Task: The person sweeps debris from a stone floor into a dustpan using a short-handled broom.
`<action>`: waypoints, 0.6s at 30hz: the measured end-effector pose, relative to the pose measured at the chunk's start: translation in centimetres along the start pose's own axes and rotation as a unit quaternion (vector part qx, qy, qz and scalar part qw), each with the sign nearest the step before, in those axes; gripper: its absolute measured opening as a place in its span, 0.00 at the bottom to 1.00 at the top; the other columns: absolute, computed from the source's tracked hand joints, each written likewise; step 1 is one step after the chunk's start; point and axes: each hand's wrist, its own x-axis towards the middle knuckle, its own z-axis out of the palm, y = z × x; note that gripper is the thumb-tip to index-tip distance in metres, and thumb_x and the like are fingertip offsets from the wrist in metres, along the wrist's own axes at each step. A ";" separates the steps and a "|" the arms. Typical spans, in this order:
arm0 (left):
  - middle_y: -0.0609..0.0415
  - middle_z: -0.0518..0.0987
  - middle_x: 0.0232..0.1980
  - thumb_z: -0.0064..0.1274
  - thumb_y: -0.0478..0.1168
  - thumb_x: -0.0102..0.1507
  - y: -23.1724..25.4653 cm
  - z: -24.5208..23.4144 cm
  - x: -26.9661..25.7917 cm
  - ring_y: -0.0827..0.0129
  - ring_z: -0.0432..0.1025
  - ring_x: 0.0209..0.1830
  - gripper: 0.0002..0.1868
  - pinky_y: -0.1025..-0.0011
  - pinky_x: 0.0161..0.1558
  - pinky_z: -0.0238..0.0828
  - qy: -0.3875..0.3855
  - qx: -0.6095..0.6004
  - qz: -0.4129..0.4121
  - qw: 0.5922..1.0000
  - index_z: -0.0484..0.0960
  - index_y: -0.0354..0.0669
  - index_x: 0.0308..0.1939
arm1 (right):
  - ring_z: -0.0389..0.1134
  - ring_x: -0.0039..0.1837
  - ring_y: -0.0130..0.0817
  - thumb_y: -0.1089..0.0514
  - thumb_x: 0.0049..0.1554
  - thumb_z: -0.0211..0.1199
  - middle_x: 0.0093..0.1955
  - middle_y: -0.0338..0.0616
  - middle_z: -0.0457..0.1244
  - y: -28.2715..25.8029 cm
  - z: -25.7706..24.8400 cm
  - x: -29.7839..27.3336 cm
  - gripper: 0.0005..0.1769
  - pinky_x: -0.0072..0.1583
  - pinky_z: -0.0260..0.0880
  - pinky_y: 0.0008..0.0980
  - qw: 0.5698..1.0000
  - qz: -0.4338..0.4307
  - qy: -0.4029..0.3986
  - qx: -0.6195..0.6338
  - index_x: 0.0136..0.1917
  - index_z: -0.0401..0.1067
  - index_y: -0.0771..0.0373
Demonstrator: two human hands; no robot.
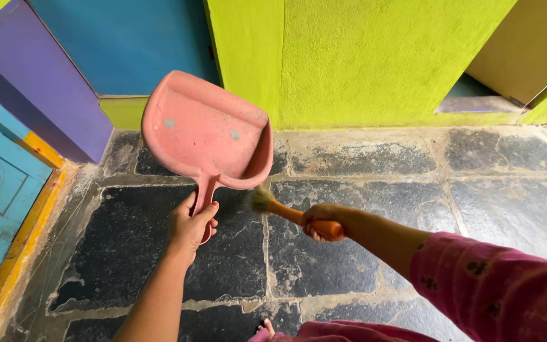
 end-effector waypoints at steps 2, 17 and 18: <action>0.59 0.80 0.33 0.60 0.36 0.61 -0.1 -0.3 0.2 0.77 0.71 0.23 0.21 0.74 0.23 0.72 0.009 0.010 -0.003 1.000 0.82 0.47 0.59 | 0.64 0.28 0.28 0.65 0.61 0.55 0.35 0.45 0.63 0.3 0.7 0.1 0.22 0.30 0.72 0.23 0.999 0.016 0.001 -0.044 0.64 0.54 0.78; 0.58 0.79 0.36 0.49 0.43 0.68 0.5 -0.8 2.0 0.76 0.72 0.24 0.20 0.74 0.23 0.70 0.008 -0.020 -0.030 0.999 0.80 0.52 0.65 | 0.66 0.28 0.37 0.66 0.61 0.55 0.42 0.61 0.64 2.8 -5.4 -1.7 0.30 0.28 0.70 0.26 0.987 0.084 0.136 -0.016 0.72 0.50 0.79; 0.57 0.80 0.36 0.48 0.44 0.69 0.5 -0.9 2.0 0.76 0.73 0.24 0.20 0.74 0.23 0.70 0.008 -0.017 -0.035 0.999 0.80 0.52 0.65 | 0.65 0.28 0.36 0.66 0.61 0.55 0.42 0.61 0.64 2.7 -6.2 -1.7 0.30 0.28 0.70 0.26 0.985 0.081 0.149 -0.002 0.72 0.49 0.80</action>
